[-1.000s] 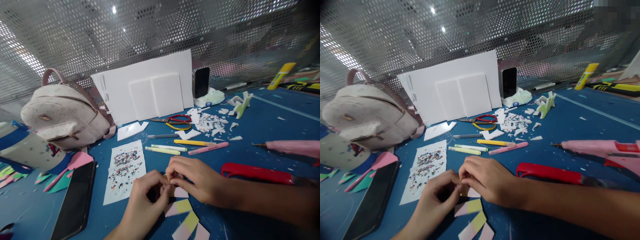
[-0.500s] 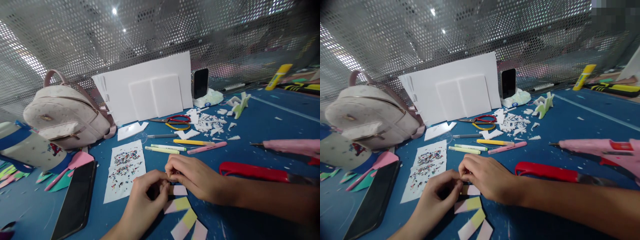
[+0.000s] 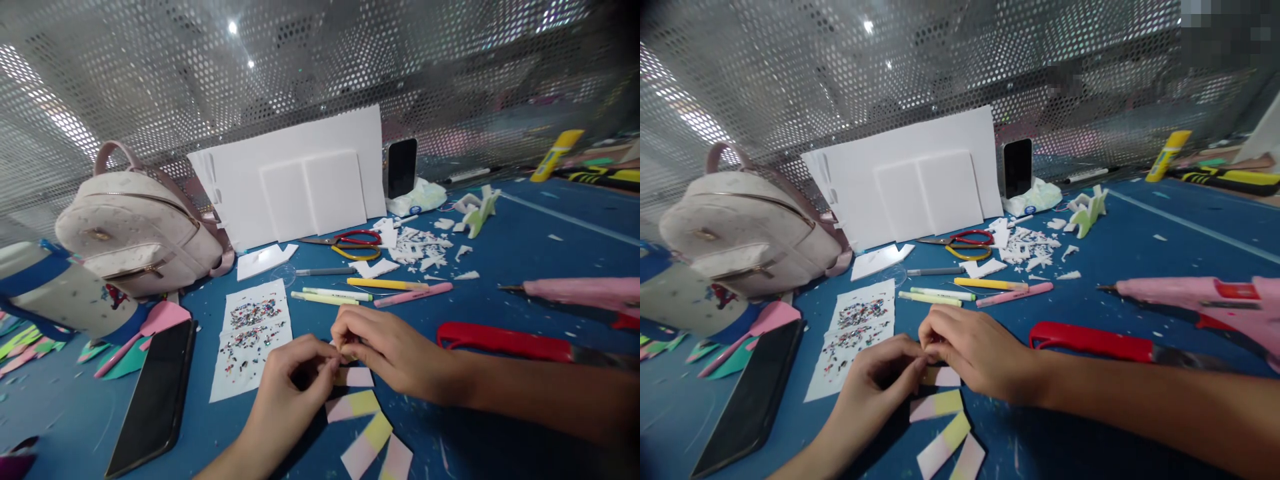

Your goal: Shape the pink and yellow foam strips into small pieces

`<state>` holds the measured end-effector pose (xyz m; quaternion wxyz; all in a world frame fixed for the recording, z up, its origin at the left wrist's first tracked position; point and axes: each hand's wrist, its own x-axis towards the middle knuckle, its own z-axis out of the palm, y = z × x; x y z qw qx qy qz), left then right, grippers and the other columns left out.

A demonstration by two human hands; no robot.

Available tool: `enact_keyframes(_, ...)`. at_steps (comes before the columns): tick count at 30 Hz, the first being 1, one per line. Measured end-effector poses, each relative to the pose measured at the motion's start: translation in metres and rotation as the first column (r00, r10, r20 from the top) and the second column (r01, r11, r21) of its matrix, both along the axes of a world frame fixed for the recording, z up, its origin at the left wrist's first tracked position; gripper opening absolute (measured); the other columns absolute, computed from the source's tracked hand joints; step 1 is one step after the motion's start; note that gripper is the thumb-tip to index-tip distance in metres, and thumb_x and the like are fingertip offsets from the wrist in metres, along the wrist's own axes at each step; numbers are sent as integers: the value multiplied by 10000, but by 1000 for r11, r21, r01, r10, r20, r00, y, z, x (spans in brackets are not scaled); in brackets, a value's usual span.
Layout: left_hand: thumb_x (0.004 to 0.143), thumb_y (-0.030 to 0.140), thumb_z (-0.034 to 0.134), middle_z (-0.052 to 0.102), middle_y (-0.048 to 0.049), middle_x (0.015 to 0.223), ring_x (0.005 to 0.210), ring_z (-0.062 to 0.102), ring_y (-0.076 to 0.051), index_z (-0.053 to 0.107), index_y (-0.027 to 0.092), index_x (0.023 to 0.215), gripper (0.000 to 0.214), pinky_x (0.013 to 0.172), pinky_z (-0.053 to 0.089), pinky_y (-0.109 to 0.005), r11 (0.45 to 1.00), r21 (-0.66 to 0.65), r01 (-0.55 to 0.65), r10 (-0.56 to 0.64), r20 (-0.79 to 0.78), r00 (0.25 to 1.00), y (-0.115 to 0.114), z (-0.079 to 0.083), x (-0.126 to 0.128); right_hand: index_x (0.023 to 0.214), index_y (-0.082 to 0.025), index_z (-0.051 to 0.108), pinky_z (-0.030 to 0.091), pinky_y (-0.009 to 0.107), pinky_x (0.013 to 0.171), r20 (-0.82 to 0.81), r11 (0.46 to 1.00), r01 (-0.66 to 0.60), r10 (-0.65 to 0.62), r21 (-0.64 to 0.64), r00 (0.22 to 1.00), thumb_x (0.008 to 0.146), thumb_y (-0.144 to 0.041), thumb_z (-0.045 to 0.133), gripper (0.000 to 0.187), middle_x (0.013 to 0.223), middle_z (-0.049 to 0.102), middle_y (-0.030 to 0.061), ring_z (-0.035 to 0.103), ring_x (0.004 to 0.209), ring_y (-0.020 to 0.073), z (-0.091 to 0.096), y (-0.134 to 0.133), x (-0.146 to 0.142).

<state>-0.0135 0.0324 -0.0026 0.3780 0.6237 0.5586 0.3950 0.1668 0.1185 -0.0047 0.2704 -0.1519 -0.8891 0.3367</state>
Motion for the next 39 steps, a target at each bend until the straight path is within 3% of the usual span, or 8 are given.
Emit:
enact_keyframes(10, 895, 294, 608, 618, -9, 620, 543, 559, -101, 702, 141, 780, 214, 534, 447, -198, 991, -124, -39, 64, 201, 977, 2, 1, -1, 904, -171, 577, 381, 225, 630, -128, 996, 61, -70, -68, 989, 941, -114, 551, 73, 839, 566, -2, 484, 685, 105, 0, 1, 1)
enact_keyframes(17, 869, 305, 628, 648, -28, 620, 528, 579, -102, 699, 121, 762, 225, 524, 458, -197, 987, -151, -50, 82, 213, 974, 2, 0, 1, 929, -163, 632, 401, 226, 678, -149, 999, -42, 37, -28, 988, 965, -164, 554, 87, 838, 579, 11, 532, 758, 114, -3, 0, 1)
enact_keyframes(39, 858, 221, 633, 651, -33, 644, 514, 613, -95, 793, 150, 813, 181, 494, 491, -180, 993, -110, -37, 62, 241, 968, 2, -3, 0, 878, -167, 569, 360, 253, 647, 25, 996, 6, -9, 84, 1000, 919, -123, 508, 86, 837, 570, 21, 500, 758, 139, -2, -4, 3)
